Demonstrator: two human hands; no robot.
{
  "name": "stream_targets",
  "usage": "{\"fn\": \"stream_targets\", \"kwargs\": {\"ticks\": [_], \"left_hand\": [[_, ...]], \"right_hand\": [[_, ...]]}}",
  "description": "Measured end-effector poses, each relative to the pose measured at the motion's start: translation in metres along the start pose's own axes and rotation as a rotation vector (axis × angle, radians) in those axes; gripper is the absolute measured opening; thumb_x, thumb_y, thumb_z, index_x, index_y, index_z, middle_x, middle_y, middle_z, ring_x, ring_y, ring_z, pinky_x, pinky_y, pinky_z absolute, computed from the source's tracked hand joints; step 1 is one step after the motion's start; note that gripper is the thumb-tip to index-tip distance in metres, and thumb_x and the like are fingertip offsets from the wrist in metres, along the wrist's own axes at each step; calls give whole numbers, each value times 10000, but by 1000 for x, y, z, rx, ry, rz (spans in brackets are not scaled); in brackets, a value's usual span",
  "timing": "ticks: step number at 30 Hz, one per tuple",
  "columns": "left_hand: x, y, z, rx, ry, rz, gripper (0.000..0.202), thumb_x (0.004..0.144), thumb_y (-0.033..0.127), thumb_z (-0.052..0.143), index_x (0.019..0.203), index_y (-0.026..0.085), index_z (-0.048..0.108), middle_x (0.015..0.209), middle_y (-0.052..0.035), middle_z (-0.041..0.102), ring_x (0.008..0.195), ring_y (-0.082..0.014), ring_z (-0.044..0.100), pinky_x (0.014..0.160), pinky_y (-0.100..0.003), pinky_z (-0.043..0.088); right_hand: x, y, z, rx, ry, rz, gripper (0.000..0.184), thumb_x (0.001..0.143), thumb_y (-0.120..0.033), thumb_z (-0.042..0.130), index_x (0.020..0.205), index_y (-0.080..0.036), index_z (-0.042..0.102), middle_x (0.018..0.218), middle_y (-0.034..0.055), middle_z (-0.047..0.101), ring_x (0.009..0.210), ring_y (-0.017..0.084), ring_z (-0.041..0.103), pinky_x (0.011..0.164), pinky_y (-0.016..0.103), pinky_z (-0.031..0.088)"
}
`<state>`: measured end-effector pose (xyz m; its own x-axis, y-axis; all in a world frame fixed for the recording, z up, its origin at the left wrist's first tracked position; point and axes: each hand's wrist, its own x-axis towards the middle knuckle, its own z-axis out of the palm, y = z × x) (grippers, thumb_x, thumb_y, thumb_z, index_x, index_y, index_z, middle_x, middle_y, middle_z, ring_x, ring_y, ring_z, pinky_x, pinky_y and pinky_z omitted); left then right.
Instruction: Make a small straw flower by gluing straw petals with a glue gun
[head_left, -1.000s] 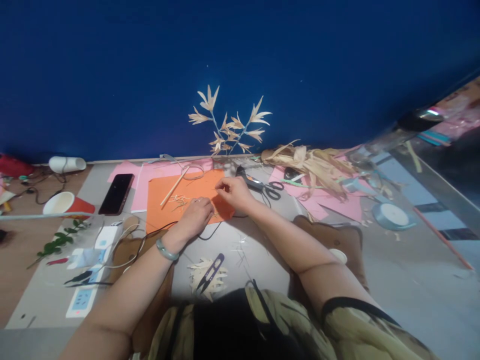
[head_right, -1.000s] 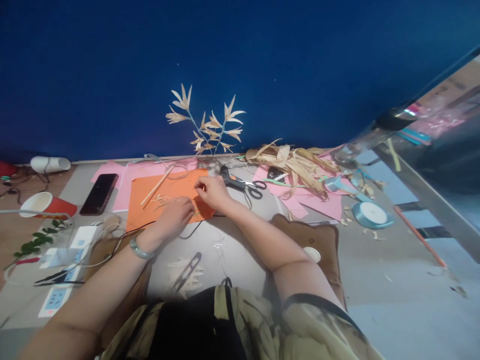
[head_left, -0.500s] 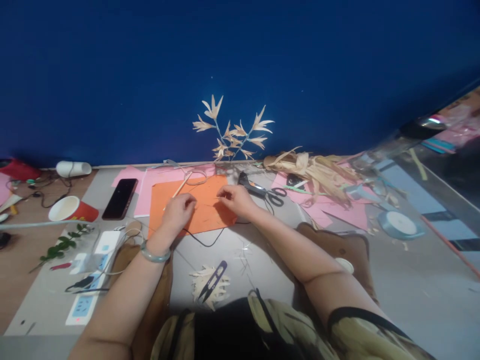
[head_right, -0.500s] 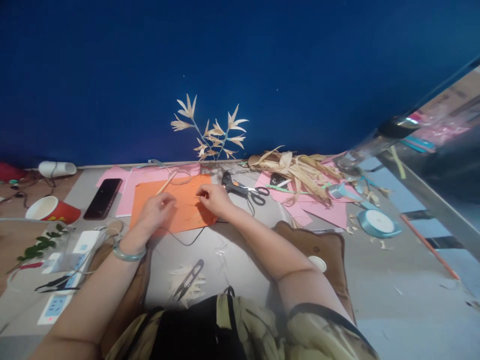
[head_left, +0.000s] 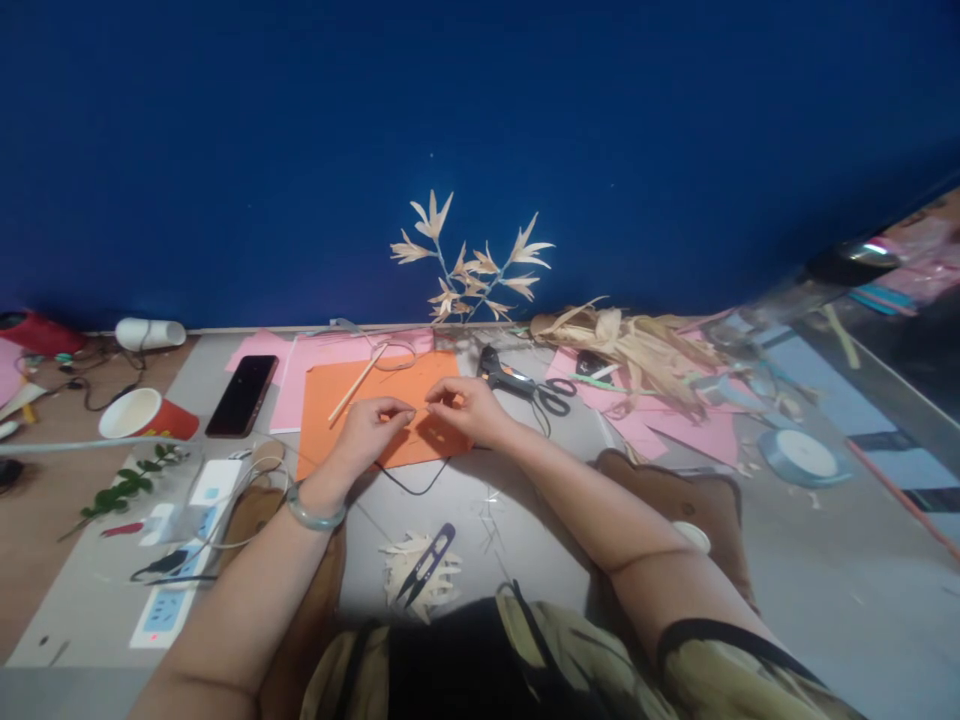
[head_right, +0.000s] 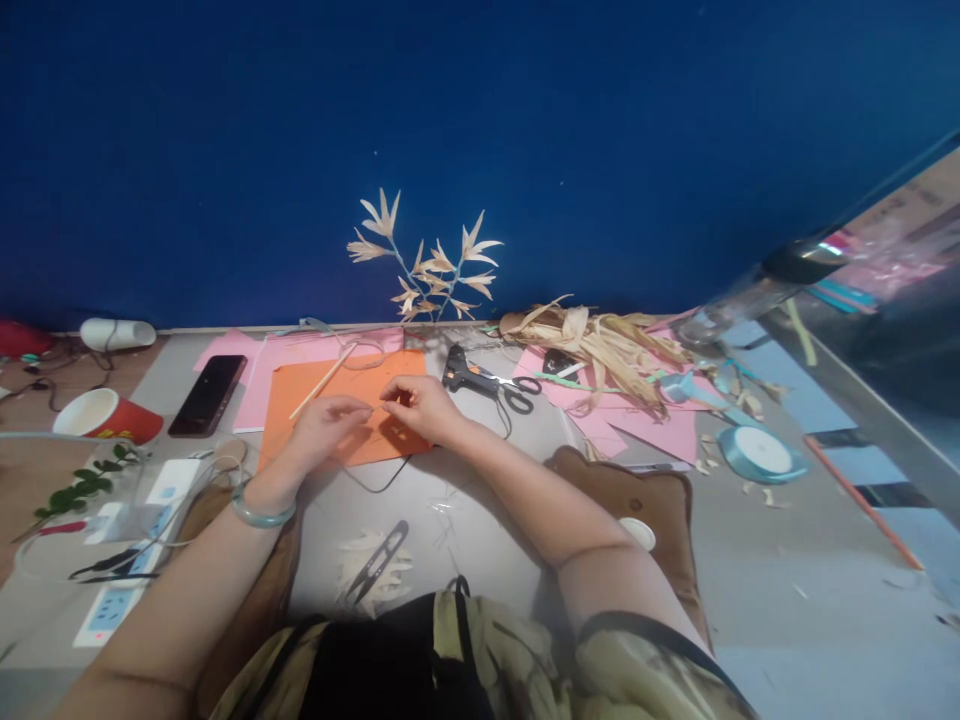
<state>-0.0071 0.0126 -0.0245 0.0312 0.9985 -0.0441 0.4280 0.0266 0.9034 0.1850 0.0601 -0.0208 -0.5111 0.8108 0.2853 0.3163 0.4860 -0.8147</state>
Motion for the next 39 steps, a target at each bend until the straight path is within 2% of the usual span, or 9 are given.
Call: {"fn": "stream_targets", "kwargs": {"ticks": [5, 10, 16, 18, 21, 26, 30, 34, 39], "left_hand": [[-4, 12, -7, -415, -64, -249, 223, 629, 350, 767, 724, 157, 708, 648, -29, 683, 596, -139, 599, 578, -246, 448], [-5, 14, -10, -699, -130, -374, 232, 594, 313, 798, 681, 147, 662, 592, -3, 632, 554, -98, 566, 567, -217, 434], [-8, 21, -9, -849, -233, -354, 199, 638, 286, 772, 702, 137, 656, 654, -14, 622, 586, -90, 550, 575, -214, 429], [-8, 25, -8, -864, -216, -341, 207, 630, 291, 775, 678, 140, 642, 626, -5, 596, 571, -87, 526, 561, -215, 418], [-8, 28, -5, -910, -157, -358, 239, 604, 308, 789, 658, 144, 624, 574, 18, 548, 548, -78, 499, 533, -207, 391], [-7, 23, 0, -919, -64, -385, 229, 618, 292, 781, 735, 139, 656, 583, 32, 546, 543, -64, 497, 524, -194, 375], [-7, 17, 4, -866, -81, -325, 218, 633, 289, 778, 715, 134, 647, 594, 28, 555, 537, -60, 501, 526, -193, 389], [-7, 16, 4, -788, -57, -323, 262, 628, 343, 783, 690, 140, 628, 567, 30, 541, 494, -64, 489, 491, -199, 393], [-8, 16, 1, -720, -106, -339, 269, 625, 354, 790, 698, 142, 643, 564, 24, 561, 507, -68, 505, 513, -197, 402]], "right_hand": [[0, -4, -1, -79, 57, -109, 86, 809, -212, 653, 734, -171, 660, 717, 10, 691, 635, 117, 573, 777, 296, 399], [-3, -15, 3, 32, 131, -29, 148, 825, -278, 633, 726, -168, 623, 696, 9, 666, 651, 126, 575, 695, 267, 429], [-8, -22, 10, 152, 210, 27, 136, 850, -280, 570, 790, -164, 606, 746, 22, 657, 680, 132, 581, 664, 260, 448], [-9, -21, 12, 69, 230, -7, 131, 859, -271, 565, 781, -172, 603, 731, 16, 656, 672, 132, 573, 689, 276, 429], [-11, -20, 12, -215, 226, -154, 165, 889, -268, 552, 760, -180, 602, 699, 12, 649, 662, 133, 550, 776, 329, 365], [-16, -25, 9, -694, 114, -398, 263, 941, -135, 401, 775, -180, 601, 726, 45, 618, 702, 161, 493, 841, 370, 295], [-16, -29, 10, -831, 27, -479, 298, 934, -86, 354, 781, -172, 594, 706, 49, 589, 693, 171, 459, 869, 365, 294], [-14, -27, 13, -666, 72, -407, 213, 920, -142, 418, 773, -167, 571, 719, 42, 609, 685, 157, 489, 841, 365, 310], [-10, -24, 10, -139, 177, -103, 127, 883, -233, 502, 776, -175, 538, 711, 10, 607, 662, 136, 527, 739, 311, 381]]}}
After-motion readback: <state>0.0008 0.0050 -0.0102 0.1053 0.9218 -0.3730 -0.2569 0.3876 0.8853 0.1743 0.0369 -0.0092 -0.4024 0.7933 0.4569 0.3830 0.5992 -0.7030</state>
